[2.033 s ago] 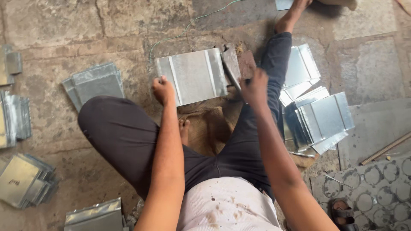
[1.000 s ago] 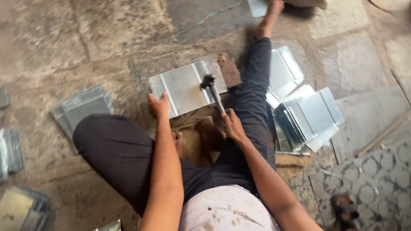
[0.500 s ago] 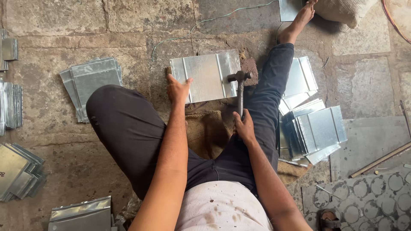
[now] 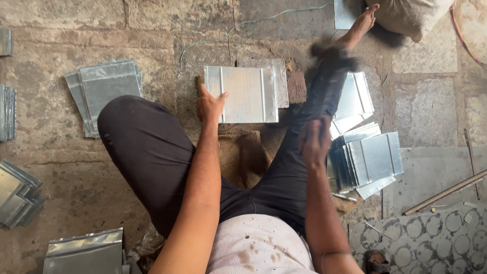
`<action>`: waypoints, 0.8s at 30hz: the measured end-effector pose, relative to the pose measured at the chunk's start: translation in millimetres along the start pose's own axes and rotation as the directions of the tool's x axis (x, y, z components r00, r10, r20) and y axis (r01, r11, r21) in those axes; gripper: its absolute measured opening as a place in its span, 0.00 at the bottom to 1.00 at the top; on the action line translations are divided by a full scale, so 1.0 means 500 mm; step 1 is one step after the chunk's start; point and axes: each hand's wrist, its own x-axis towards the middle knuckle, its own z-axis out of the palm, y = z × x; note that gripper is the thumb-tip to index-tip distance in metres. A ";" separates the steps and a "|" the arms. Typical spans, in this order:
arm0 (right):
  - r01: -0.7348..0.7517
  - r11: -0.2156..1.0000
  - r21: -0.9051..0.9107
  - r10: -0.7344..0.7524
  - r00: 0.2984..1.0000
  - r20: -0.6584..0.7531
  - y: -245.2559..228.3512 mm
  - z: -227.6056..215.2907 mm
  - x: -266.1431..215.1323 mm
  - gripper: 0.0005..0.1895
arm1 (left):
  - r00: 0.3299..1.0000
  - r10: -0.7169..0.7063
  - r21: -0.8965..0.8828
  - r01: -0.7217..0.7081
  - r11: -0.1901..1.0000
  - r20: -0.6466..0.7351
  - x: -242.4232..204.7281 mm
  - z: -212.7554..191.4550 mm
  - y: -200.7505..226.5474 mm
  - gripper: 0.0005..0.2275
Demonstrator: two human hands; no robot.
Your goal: The person sits on the floor and uses a hammer to repeatedly strike a stack of rectangular metal sheets placed on a brick. They adjust the stack and continue hammering to flatten or shape the metal pieces.
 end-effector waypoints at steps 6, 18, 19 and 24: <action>0.503 0.782 0.367 -0.502 0.858 -0.105 -0.038 -0.039 0.113 0.24 | 1.000 0.002 0.010 -0.002 1.000 -0.031 -0.009 -0.013 0.011 0.41; -0.239 0.895 -0.376 0.265 0.964 0.018 0.157 -0.019 0.088 0.20 | 0.997 0.014 0.041 -0.011 0.999 -0.074 -0.014 -0.021 0.015 0.36; -0.329 0.910 -0.254 0.338 0.941 -0.008 0.125 -0.022 0.083 0.19 | 0.993 0.051 0.072 -0.044 0.996 -0.109 -0.009 -0.014 0.006 0.37; -0.049 0.993 0.108 0.054 0.997 -0.049 0.105 -0.007 0.046 0.20 | 0.995 -0.025 -0.003 0.025 1.000 -0.097 0.015 0.003 0.005 0.37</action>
